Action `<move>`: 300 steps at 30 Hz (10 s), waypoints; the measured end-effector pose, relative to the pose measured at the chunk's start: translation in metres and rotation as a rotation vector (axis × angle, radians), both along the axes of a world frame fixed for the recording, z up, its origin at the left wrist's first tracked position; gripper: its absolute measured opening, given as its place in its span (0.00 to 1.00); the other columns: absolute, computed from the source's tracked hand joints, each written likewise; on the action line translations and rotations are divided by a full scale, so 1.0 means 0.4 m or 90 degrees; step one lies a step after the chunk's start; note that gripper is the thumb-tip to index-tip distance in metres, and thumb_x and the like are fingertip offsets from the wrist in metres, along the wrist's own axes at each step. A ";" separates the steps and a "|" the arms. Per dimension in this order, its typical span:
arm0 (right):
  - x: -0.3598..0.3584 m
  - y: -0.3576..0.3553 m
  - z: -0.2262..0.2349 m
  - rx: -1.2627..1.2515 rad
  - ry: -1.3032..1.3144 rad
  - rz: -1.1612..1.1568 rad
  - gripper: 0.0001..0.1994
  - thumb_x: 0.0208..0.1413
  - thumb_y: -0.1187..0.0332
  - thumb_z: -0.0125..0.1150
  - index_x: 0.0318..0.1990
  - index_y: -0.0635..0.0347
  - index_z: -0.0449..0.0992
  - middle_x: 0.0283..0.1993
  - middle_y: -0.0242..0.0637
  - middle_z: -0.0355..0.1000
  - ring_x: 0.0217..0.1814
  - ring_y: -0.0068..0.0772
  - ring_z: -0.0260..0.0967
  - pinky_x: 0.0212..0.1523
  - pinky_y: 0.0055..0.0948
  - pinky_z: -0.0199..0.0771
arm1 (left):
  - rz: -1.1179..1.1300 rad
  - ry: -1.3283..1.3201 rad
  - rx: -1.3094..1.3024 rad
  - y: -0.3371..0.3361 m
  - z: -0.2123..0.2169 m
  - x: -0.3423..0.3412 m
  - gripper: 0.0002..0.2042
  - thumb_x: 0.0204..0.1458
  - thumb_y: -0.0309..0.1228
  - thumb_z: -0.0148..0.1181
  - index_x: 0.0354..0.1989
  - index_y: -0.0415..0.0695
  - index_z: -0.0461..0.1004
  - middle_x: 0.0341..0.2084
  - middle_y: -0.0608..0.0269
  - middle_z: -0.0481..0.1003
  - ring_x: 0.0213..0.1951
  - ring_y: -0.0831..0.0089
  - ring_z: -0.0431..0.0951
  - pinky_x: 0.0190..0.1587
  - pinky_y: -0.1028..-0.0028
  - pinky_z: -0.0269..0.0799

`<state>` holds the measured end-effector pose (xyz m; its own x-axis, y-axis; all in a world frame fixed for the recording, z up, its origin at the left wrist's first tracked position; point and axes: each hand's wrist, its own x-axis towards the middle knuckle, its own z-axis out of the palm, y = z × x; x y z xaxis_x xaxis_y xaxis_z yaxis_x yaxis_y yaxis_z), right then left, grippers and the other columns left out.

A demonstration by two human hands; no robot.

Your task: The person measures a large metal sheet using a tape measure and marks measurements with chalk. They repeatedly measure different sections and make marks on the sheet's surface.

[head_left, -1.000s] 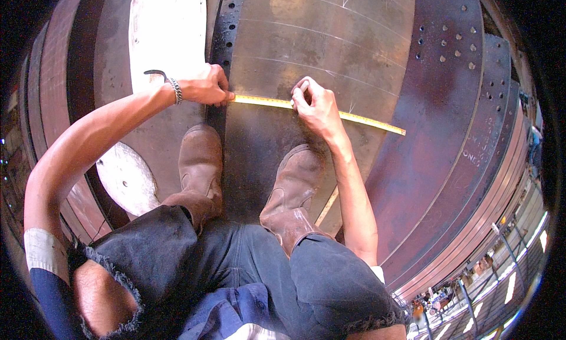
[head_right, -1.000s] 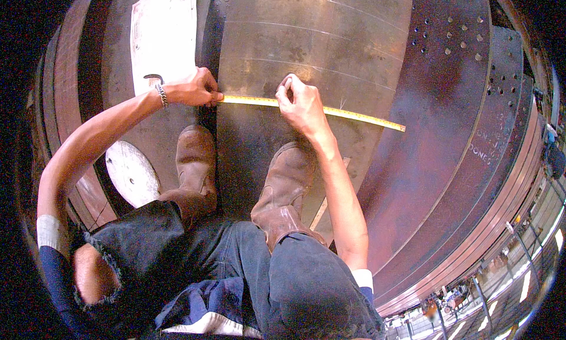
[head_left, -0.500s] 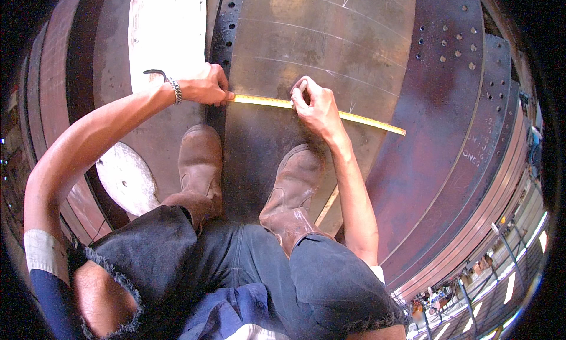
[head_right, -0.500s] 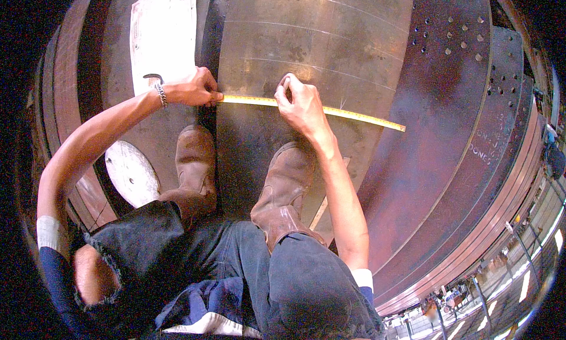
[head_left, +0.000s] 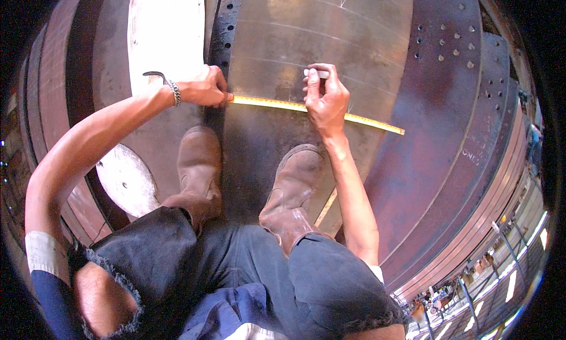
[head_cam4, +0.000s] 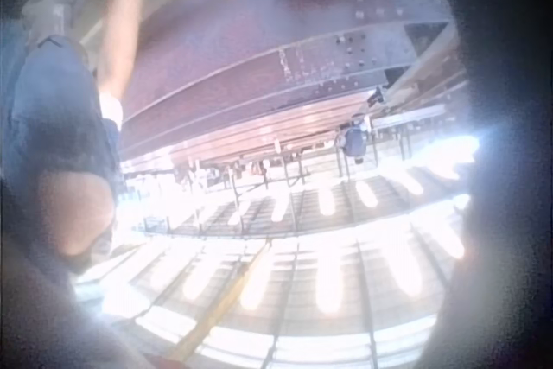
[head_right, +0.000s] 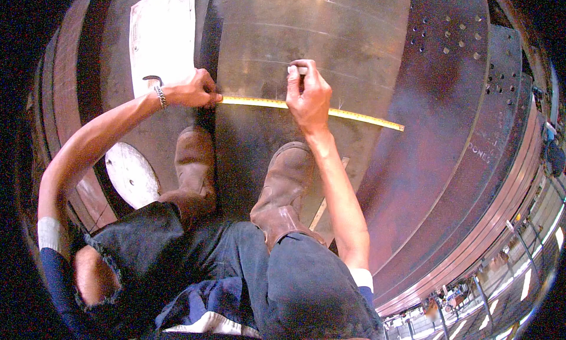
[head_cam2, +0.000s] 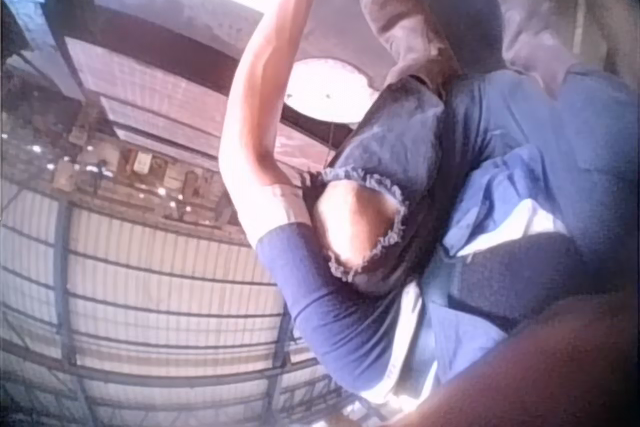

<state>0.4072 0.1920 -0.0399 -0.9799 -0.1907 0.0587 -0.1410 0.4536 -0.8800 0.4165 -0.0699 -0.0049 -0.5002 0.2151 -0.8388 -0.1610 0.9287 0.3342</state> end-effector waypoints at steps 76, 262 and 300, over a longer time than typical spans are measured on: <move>0.168 -0.026 0.069 -0.010 -0.120 -0.141 0.07 0.61 0.68 0.54 0.40 0.61 0.74 0.29 0.35 0.75 0.29 0.22 0.72 0.30 0.22 0.71 | 0.006 0.018 -0.026 -0.018 -0.023 0.021 0.15 0.46 0.47 0.62 0.35 0.51 0.83 0.29 0.58 0.81 0.34 0.61 0.81 0.40 0.64 0.76; 0.043 0.435 0.016 0.135 -0.140 -0.210 0.07 0.60 0.69 0.55 0.33 0.62 0.72 0.23 0.30 0.72 0.26 0.18 0.69 0.29 0.22 0.69 | 0.021 -0.019 0.012 0.025 0.025 -0.017 0.13 0.53 0.38 0.60 0.31 0.39 0.82 0.22 0.63 0.81 0.26 0.77 0.81 0.34 0.76 0.77; -0.067 0.486 0.039 0.187 -0.294 0.043 0.09 0.57 0.67 0.52 0.32 0.64 0.70 0.23 0.39 0.72 0.26 0.28 0.70 0.30 0.31 0.68 | 0.003 0.003 0.048 0.004 -0.003 -0.006 0.15 0.51 0.40 0.60 0.26 0.39 0.82 0.19 0.62 0.79 0.22 0.76 0.79 0.29 0.74 0.74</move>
<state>0.3804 0.3864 -0.0243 -0.8763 -0.1979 -0.4392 0.1923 0.6922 -0.6956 0.4140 -0.0684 -0.0061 -0.5056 0.2744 -0.8179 -0.1642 0.9001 0.4035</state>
